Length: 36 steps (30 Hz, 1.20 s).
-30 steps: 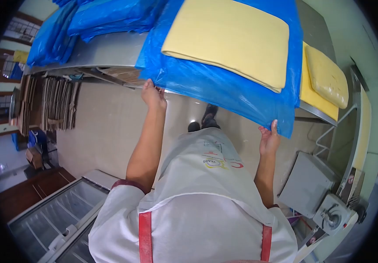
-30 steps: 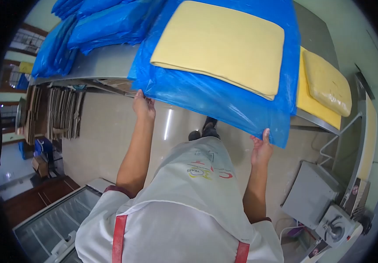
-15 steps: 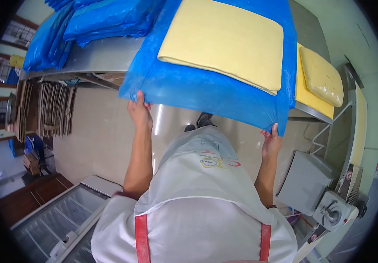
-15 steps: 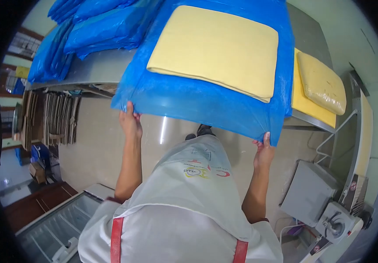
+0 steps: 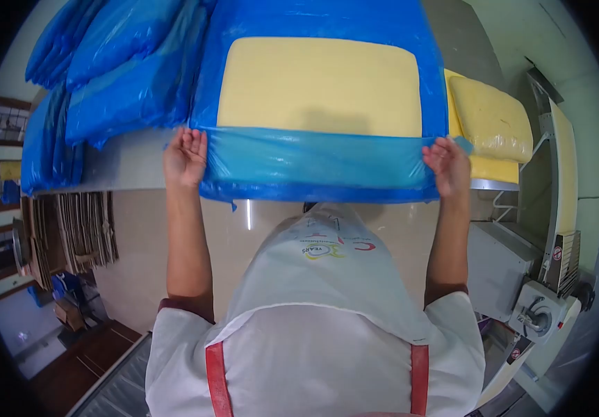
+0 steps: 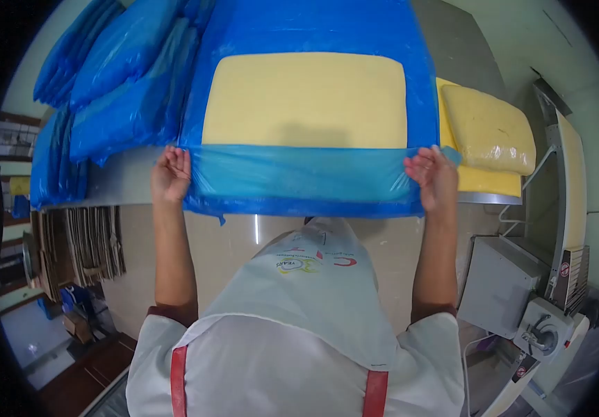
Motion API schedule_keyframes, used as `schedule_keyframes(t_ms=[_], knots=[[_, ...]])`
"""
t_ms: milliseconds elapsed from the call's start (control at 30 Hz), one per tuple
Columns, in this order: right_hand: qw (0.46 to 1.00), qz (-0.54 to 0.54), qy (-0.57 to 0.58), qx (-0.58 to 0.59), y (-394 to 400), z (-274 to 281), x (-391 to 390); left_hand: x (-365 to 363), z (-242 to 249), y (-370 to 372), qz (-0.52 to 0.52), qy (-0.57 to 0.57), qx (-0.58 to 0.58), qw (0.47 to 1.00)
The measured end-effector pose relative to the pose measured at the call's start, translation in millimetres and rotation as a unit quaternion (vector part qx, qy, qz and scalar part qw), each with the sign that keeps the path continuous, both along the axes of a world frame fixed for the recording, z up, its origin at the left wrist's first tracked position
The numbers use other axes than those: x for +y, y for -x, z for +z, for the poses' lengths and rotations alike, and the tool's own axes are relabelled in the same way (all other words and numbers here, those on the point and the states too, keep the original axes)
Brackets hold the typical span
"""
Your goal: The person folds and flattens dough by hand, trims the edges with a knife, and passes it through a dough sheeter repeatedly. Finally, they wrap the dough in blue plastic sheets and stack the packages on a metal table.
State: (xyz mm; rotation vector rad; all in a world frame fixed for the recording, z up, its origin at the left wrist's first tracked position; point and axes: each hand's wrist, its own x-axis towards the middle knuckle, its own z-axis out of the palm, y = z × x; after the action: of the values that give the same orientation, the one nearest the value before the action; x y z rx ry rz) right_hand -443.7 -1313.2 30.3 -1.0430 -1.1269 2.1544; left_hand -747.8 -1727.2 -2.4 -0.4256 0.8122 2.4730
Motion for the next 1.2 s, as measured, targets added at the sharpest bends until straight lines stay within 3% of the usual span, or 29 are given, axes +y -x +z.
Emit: schedule_keyframes(t_ms=[67,167,233,267,300,333,367,400,467,533,600,667,700,767,867,967,1000,1067,1167,1200], knots=[[0.999,0.016,0.031,-0.020,16.5,-33.3,17.2,12.1,-20.7,10.0,0.051,0.030,-0.048,0.997],[0.999,0.004,-0.033,-0.040,24.8,-24.8,17.0,14.1,-40.5,13.1,0.078,0.007,-0.064,0.995],[0.989,-0.046,-0.127,-0.053,34.5,-21.1,8.9,18.1,-39.4,12.1,0.091,0.006,-0.070,0.993],[0.980,-0.069,-0.178,-0.054,42.6,-18.5,4.6,25.8,-26.5,6.7,0.085,0.077,-0.002,0.993],[0.916,-0.024,-0.384,-0.117,42.0,-14.1,-6.0,37.7,-4.2,-6.8,0.079,0.147,0.066,0.984],[0.802,0.020,-0.573,-0.168,39.6,-8.5,-20.5,49.9,11.9,-19.3,0.076,0.213,0.137,0.964],[0.759,0.167,-0.619,-0.116,39.3,-4.1,-44.0,56.5,18.4,-33.4,0.039,0.367,0.294,0.882],[0.695,0.308,-0.646,-0.065,42.5,-1.2,-68.9,62.5,23.9,-50.3,-0.004,0.505,0.429,0.749],[0.495,0.544,-0.674,-0.065,64.5,19.4,-97.8,87.6,38.6,-78.3,-0.260,0.489,0.589,0.589],[0.461,0.520,-0.711,-0.109,106.0,10.5,-76.9,127.4,49.9,-83.2,-0.393,0.507,0.657,0.396],[0.447,0.466,-0.749,-0.146,166.1,-6.1,-35.4,142.5,47.0,-73.8,-0.388,0.548,0.666,0.325],[0.483,0.393,-0.758,-0.193,235.3,-19.9,21.2,150.5,39.9,-61.6,-0.377,0.584,0.667,0.268],[0.511,0.361,-0.748,-0.221,271.2,-24.4,52.1,153.5,42.2,-57.5,-0.377,0.590,0.661,0.272],[0.540,0.253,-0.785,-0.170,331.8,-51.1,115.8,158.4,45.7,-50.6,-0.375,0.602,0.646,0.282],[0.535,0.292,-0.775,-0.167,372.5,-51.0,161.8,165.2,47.4,-44.3,-0.367,0.623,0.622,0.300],[0.486,0.290,-0.790,-0.236,394.8,-38.7,168.8,168.5,46.3,-39.0,-0.355,0.636,0.612,0.310],[0.508,0.261,-0.790,-0.222,399.2,-30.3,163.7,168.8,46.1,-38.8,-0.350,0.637,0.612,0.313],[0.551,0.195,-0.788,-0.192,404.2,7.4,157.3,169.2,44.9,-36.6,-0.333,0.639,0.617,0.316],[0.524,0.169,-0.816,-0.175,381.9,97.1,117.2,164.7,39.6,-40.7,-0.314,0.637,0.630,0.315],[0.532,0.205,-0.810,-0.137,361.5,131.2,100.0,163.9,38.7,-41.4,-0.305,0.637,0.636,0.312]])
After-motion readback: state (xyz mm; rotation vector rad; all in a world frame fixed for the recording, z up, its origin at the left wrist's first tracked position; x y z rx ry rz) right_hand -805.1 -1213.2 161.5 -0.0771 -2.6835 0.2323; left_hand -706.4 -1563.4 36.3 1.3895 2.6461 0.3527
